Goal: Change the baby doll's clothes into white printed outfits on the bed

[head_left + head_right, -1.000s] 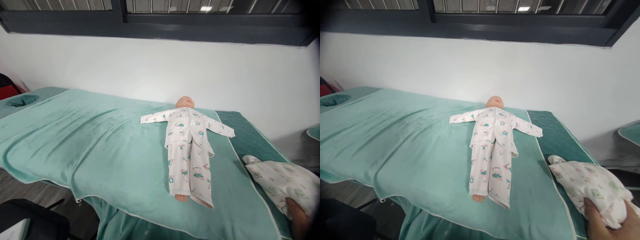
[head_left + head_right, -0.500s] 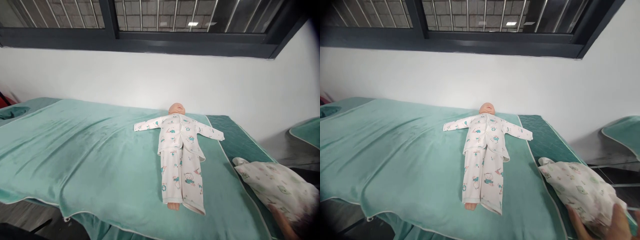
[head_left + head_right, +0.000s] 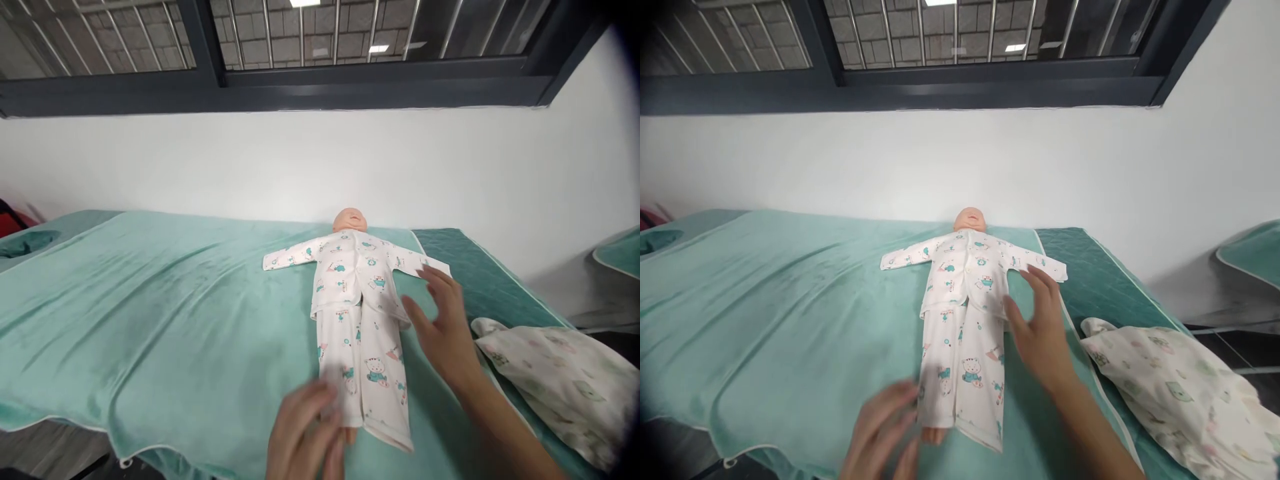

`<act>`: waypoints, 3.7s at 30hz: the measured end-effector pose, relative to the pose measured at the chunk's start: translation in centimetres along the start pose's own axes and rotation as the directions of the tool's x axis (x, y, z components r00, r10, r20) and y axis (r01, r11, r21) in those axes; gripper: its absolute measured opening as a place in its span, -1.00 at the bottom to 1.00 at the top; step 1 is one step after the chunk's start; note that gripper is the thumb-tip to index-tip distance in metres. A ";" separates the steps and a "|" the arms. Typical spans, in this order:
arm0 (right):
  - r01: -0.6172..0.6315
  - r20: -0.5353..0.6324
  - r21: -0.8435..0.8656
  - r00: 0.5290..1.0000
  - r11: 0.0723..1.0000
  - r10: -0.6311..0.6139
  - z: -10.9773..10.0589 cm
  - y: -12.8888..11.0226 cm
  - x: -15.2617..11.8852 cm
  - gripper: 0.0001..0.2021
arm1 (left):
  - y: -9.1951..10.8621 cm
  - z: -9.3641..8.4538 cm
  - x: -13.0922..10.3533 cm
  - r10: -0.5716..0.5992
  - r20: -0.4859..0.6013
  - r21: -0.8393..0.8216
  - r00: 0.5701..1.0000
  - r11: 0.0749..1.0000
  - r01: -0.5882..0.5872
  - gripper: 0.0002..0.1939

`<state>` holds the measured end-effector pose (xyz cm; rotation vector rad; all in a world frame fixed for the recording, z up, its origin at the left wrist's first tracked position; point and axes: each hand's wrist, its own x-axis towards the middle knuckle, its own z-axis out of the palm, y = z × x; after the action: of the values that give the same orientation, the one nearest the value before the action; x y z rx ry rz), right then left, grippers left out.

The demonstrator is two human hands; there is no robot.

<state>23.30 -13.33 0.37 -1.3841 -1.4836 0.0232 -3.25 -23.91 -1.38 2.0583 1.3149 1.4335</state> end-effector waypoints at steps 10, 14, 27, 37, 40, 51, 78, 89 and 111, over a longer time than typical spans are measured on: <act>-0.158 0.142 0.209 0.981 0.965 0.130 9.4 2.4 11.9 -0.68 | -5.7 12.8 28.2 -0.009 0.179 0.281 0.984 0.959 -0.042 -0.68; -0.308 0.245 0.297 0.940 0.904 0.240 9.7 2.8 11.1 -0.68 | -7.8 14.4 28.3 0.036 0.231 0.267 0.972 0.959 -0.098 -0.63; -0.236 0.274 0.259 0.948 0.936 0.163 9.7 2.9 11.0 -0.70 | -7.5 14.2 27.6 -0.055 0.239 0.127 0.970 0.992 0.025 -0.65; -0.205 0.279 0.234 0.950 0.950 0.136 9.9 3.2 11.0 -0.66 | -7.3 14.1 27.6 -0.068 0.254 0.115 0.965 0.993 0.039 -0.64; -0.182 0.318 0.199 0.941 0.963 0.113 9.9 3.3 11.1 -0.63 | -7.4 14.1 27.6 -0.063 0.260 0.109 0.964 0.993 0.036 -0.63; -0.186 0.287 0.231 0.951 0.955 0.116 9.8 3.4 11.1 -0.71 | -7.3 14.0 27.6 -0.052 0.285 0.125 0.957 0.992 0.017 -0.62; -0.088 0.095 0.371 0.994 0.925 0.056 8.0 2.3 8.4 -0.89 | -6.7 13.0 23.7 0.099 0.116 0.018 0.988 0.995 -0.102 -0.80; -0.023 0.078 0.319 0.997 0.947 -0.002 7.8 2.0 7.8 -0.85 | -6.6 11.9 23.9 -0.063 0.235 -0.199 0.970 0.974 0.112 -0.83; 0.020 0.023 0.217 0.999 0.976 -0.026 7.6 1.4 7.8 -0.83 | -6.4 11.7 24.1 -0.130 0.269 -0.237 0.954 0.952 0.196 -0.85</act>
<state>20.99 -2.62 1.16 -1.1943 -1.4719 0.1838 5.45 1.87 2.94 1.8386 1.1011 1.1609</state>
